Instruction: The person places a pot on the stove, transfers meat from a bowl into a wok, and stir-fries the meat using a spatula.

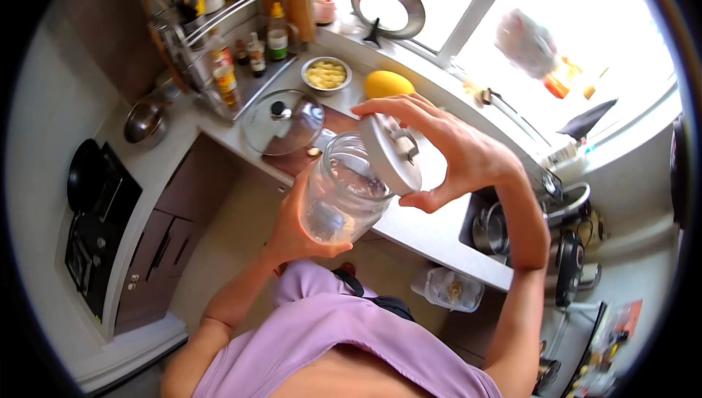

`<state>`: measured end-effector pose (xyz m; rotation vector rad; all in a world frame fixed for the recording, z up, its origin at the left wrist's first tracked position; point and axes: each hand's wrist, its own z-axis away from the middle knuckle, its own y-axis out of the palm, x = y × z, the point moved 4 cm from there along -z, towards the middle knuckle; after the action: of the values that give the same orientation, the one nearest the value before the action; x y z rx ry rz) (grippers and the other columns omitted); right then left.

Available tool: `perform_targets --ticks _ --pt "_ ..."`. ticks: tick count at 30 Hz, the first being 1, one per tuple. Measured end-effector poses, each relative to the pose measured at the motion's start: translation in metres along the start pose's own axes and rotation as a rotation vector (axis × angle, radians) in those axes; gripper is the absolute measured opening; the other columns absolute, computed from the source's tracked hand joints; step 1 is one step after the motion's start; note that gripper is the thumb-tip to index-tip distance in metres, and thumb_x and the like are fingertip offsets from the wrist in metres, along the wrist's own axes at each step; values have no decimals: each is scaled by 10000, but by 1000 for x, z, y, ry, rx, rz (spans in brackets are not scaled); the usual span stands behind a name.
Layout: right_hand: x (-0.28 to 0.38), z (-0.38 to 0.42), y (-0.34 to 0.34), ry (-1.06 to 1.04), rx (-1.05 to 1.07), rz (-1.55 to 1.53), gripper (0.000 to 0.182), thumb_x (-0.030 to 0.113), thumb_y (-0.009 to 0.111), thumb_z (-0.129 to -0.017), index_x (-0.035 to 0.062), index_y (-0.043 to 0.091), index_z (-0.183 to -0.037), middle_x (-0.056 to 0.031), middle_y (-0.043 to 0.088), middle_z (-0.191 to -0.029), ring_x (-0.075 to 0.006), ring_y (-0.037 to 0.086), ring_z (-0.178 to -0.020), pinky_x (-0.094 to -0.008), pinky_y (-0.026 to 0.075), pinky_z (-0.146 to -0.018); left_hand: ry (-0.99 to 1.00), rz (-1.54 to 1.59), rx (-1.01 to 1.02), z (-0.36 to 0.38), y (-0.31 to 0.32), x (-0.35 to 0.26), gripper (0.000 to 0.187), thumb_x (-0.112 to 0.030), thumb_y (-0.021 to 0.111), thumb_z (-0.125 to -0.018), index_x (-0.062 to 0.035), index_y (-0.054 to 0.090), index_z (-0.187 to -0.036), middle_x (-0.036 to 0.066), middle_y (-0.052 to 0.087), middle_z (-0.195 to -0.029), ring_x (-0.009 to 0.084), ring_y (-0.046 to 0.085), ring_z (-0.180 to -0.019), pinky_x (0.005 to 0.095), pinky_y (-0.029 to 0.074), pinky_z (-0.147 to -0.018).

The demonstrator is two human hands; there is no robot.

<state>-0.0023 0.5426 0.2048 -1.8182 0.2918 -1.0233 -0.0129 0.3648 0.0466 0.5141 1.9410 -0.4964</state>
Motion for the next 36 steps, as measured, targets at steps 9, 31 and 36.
perform_targets --ticks 9,31,36 --pt "9 112 -32 264 174 176 764 280 723 -608 79 390 -1266 -143 531 -1064 -297 536 -978 -384 412 -862 -41 37 280 -19 120 -18 1042 -266 831 -488 -31 250 -1320 137 460 -1143 233 475 -1063 357 397 -911" --pt "-98 214 -4 855 -34 -80 916 242 784 -560 160 285 -1323 -166 377 -1190 -324 453 -1059 -367 433 -871 159 135 660 -116 234 99 996 -340 811 -485 -37 306 -1289 190 456 -1163 334 465 -1077 404 364 -929" --pt "-166 227 -2 930 -72 146 894 147 767 -520 199 310 -1286 -166 380 -1129 -346 406 -1058 -385 421 -889 287 84 654 -166 276 168 1006 -368 816 -467 -70 315 -1287 145 462 -1175 307 444 -1089 432 306 -939"
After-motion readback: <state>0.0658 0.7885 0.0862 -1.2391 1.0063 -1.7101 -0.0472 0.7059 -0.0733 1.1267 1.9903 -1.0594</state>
